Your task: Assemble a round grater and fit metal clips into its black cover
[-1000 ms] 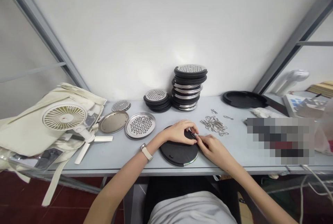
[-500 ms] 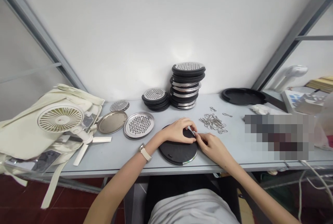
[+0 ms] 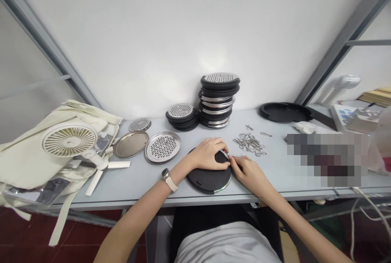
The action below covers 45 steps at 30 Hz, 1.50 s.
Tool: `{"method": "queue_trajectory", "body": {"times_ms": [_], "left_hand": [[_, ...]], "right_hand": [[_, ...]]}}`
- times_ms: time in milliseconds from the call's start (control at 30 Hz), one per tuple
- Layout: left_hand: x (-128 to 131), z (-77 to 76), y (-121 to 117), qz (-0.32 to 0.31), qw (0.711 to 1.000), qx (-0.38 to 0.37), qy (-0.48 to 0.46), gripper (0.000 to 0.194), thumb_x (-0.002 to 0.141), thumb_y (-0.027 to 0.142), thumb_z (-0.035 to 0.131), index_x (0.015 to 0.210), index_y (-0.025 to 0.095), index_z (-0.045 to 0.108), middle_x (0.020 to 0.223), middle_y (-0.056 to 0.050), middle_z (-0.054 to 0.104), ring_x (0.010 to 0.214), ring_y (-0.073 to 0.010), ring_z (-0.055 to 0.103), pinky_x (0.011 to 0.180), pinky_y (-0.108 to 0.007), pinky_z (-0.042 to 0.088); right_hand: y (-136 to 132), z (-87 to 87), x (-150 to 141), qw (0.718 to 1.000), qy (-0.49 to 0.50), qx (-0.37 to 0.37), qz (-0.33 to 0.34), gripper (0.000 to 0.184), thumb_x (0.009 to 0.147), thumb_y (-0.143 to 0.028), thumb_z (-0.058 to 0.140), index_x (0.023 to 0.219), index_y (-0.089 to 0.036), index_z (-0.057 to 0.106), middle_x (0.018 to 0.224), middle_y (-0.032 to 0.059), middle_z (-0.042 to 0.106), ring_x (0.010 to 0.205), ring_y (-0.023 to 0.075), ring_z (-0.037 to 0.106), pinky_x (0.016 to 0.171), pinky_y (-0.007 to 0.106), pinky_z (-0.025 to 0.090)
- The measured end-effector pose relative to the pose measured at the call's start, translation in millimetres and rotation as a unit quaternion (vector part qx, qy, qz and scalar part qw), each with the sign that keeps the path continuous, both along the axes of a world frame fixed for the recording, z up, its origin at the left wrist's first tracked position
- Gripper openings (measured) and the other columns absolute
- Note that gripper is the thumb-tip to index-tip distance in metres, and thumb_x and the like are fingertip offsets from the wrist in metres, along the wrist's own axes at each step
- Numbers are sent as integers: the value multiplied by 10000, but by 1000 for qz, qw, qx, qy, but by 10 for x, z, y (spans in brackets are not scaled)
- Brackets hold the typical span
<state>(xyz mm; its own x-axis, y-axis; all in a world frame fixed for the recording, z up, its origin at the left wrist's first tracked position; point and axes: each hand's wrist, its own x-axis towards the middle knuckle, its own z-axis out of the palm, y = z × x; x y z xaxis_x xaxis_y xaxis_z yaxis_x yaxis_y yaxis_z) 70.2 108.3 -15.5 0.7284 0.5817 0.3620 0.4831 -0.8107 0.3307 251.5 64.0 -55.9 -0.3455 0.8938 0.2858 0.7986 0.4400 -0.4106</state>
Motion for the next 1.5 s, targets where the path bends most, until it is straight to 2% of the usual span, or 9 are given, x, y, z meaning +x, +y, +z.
{"method": "queue_trajectory", "body": {"times_ms": [167,567,833,967,1200,1500], "left_hand": [[12,15,-46,3,999,44,16,267,744,368,601,922,174,557,934,-69,599,937,-214,536,875,-334,412],[-21,24,-48,-18,999,43,4,190,771,341,591,866,181,551,852,-33,625,881,-189,533,838,-316,387],[-39,36,-69,-8,997,68,26,213,796,356,553,912,178,557,924,-66,614,922,-209,544,863,-333,389],[-39,29,-69,4,997,67,28,221,783,364,562,910,182,554,918,-66,616,924,-216,550,861,-347,391],[-44,20,-57,-16,998,59,21,209,796,341,549,920,173,560,907,-65,627,902,-200,558,869,-325,409],[-45,29,-52,-28,999,18,8,170,780,290,563,908,177,565,889,-62,629,888,-198,563,878,-332,417]], "right_hand": [[6,-14,4,1000,-2,13,6,420,970,-286,294,666,-202,571,631,70,674,640,217,624,622,286,376],[14,5,20,999,-28,11,23,444,981,-287,277,686,-193,595,655,72,682,660,217,610,663,293,386],[3,11,4,999,-24,21,13,436,970,-287,286,670,-198,590,629,75,671,641,220,614,629,292,373],[-10,23,7,1000,-12,14,17,420,967,-285,300,663,-202,578,626,67,667,642,216,611,629,287,370],[-12,48,11,1000,6,0,28,444,982,-312,283,652,-203,558,619,60,657,627,204,598,635,284,369],[-4,66,2,999,16,-8,30,460,980,-323,280,641,-205,568,596,61,656,597,199,588,621,286,376]]}}
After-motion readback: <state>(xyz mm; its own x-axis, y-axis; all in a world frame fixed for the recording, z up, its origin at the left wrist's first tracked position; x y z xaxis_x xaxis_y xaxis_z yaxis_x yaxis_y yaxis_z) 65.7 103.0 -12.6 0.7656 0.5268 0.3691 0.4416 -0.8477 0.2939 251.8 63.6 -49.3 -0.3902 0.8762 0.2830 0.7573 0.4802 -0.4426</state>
